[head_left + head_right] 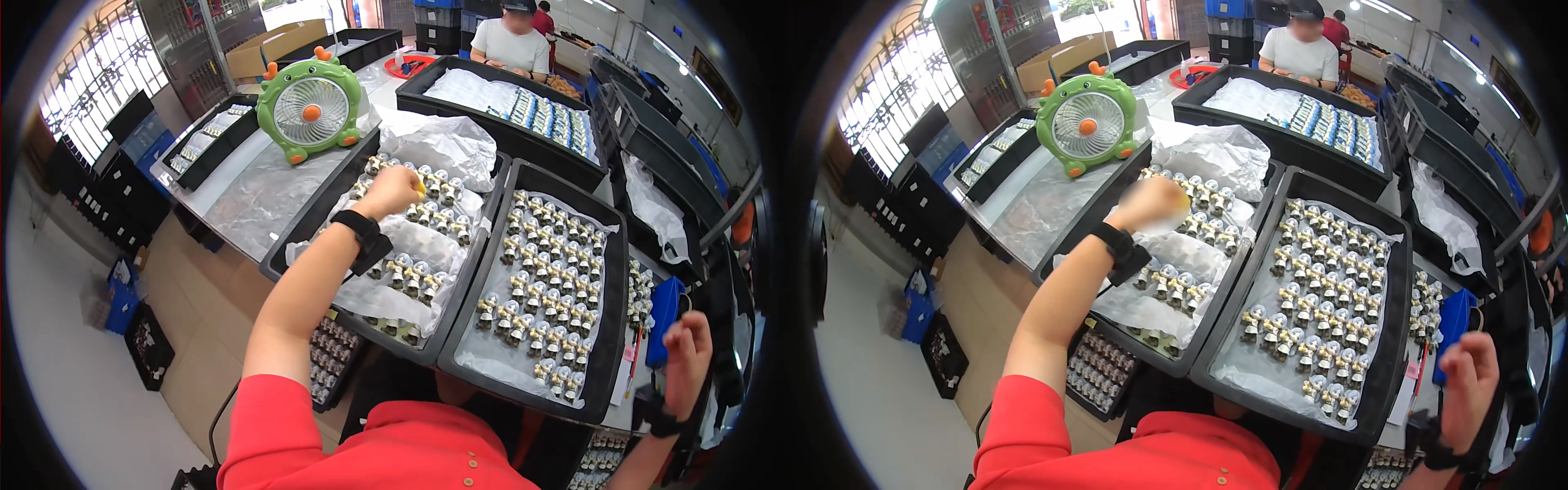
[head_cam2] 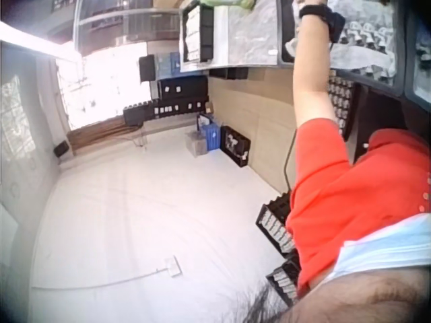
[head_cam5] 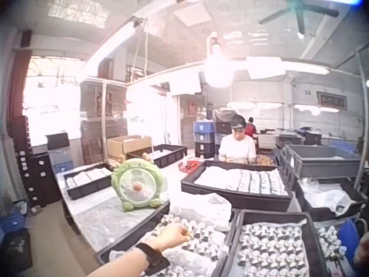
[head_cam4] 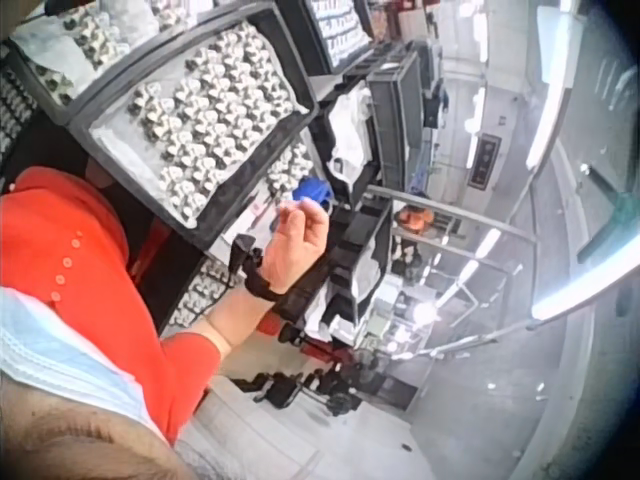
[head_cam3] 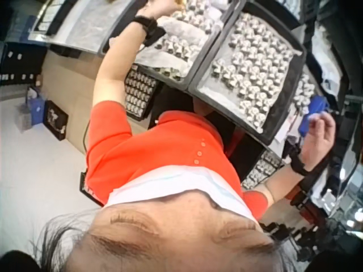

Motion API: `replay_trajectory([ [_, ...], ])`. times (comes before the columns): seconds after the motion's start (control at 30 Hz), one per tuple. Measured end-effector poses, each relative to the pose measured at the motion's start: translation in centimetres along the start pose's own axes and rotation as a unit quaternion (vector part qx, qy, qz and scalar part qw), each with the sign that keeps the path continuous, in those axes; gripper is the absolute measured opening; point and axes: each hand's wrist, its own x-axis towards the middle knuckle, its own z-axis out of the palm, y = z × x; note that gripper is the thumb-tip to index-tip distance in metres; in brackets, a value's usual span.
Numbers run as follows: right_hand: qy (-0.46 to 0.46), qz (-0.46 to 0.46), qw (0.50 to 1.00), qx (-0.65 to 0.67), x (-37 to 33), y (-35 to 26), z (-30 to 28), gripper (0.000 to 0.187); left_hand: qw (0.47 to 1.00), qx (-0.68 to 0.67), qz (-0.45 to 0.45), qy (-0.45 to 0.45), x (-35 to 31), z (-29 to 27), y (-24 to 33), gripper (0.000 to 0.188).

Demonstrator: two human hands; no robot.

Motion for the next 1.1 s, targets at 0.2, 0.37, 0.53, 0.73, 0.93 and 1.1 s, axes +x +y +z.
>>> replay_trajectory([
  [0.2,-0.153,0.059,0.974,0.159,4.7,0.5,11.3,0.012,0.991,0.119,-0.051,-0.02,-0.6,3.4,-0.6,0.024],
  [0.37,-0.197,0.09,0.953,0.214,5.9,2.7,13.1,0.013,0.992,0.122,-0.01,-0.045,-0.9,5.2,0.0,0.03],
  [0.53,-0.162,0.144,0.95,0.226,6.5,6.5,13.9,0.014,0.988,0.126,0.062,-0.062,-0.7,5.9,2.2,0.029],
  [0.73,-0.155,0.16,0.949,0.224,7.1,8.1,13.4,0.015,0.963,0.225,0.087,-0.122,1.0,7.9,2.8,0.038],
  [0.93,-0.156,0.16,0.951,0.213,7.1,8.0,13.2,0.015,0.97,0.172,0.146,-0.088,0.6,8.0,2.5,0.038],
  [1.1,-0.16,0.154,0.952,0.209,7.1,8.1,13.0,0.015,0.965,0.169,0.173,-0.099,0.9,8.7,2.4,0.041],
])
